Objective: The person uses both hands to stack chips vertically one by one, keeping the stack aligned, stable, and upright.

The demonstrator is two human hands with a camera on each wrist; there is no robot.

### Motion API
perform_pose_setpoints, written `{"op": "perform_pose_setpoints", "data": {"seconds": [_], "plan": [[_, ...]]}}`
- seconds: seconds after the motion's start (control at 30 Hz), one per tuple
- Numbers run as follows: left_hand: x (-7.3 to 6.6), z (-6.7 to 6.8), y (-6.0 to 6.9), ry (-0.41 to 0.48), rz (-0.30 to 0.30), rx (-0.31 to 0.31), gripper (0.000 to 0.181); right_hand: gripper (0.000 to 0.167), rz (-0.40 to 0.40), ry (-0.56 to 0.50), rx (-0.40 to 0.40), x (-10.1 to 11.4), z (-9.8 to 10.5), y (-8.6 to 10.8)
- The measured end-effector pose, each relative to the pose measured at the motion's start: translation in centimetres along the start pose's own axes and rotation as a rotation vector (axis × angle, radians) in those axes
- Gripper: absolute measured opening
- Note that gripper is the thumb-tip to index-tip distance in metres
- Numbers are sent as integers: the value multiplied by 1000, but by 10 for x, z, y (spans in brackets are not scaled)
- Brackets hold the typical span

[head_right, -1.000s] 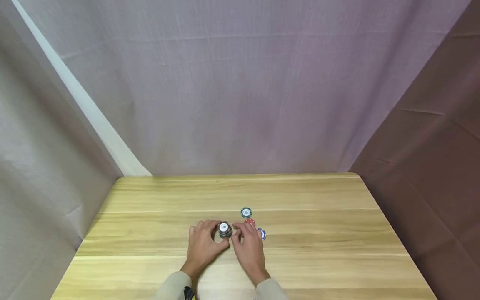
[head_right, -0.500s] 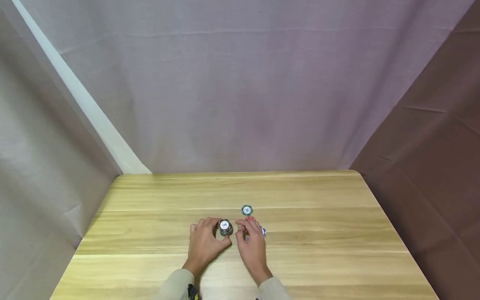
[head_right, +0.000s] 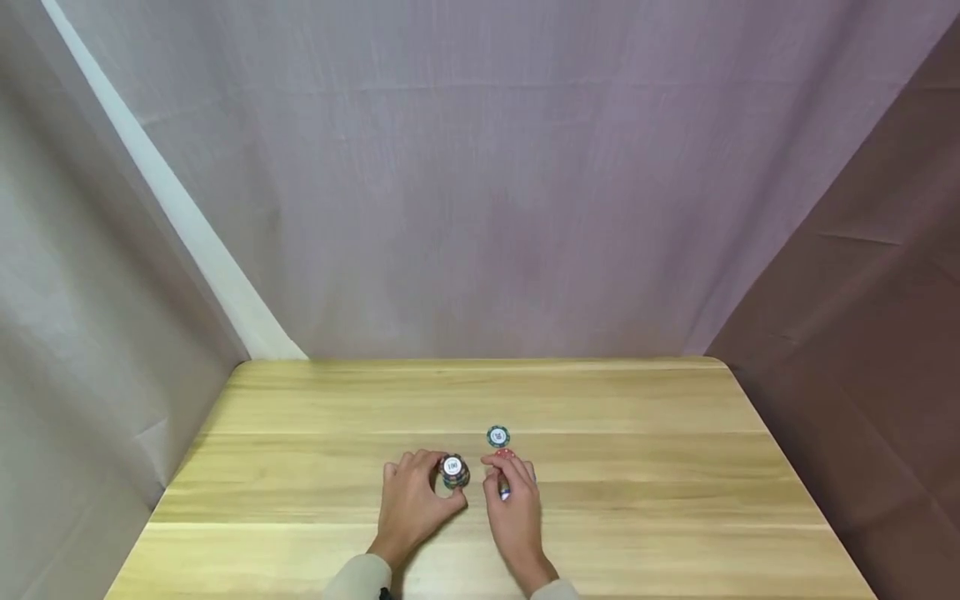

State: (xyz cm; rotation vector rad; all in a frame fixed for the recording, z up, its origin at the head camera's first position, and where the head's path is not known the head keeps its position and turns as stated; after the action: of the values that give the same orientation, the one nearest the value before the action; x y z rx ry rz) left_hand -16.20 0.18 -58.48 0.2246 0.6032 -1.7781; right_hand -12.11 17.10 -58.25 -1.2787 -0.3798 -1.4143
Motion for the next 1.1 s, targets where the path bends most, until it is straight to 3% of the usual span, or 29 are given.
{"op": "perform_pose_setpoints", "data": {"seconds": [0.23, 0.4, 0.8, 0.93, 1.1], "plan": [[1, 2, 1, -21, 0, -1, 49, 23, 11, 206, 55, 0, 6, -11], [0, 1, 3, -23, 7, 25, 51, 32, -46, 322, 132, -9, 14, -22], [-5, -4, 1, -19, 3, 6, 50, 54, -93, 463, 345, -30, 10, -55], [-7, -5, 3, -26, 5, 7, 51, 52, -105, 473, 368, -33, 8, -60], [-11, -6, 1, -33, -14, -4, 53, 48, -117, 469, 343, -38, 9, -61]]}}
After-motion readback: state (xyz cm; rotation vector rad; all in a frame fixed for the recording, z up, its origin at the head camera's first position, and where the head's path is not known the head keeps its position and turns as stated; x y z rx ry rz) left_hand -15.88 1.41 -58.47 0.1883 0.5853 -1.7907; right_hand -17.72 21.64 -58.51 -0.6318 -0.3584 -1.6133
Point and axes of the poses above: each hand's wrist, its own y-axis away from the middle knuckle, its own z-axis out of the back of the hand, x = y × z, the point moved 3 cm from there along -y, towards the middle knuckle
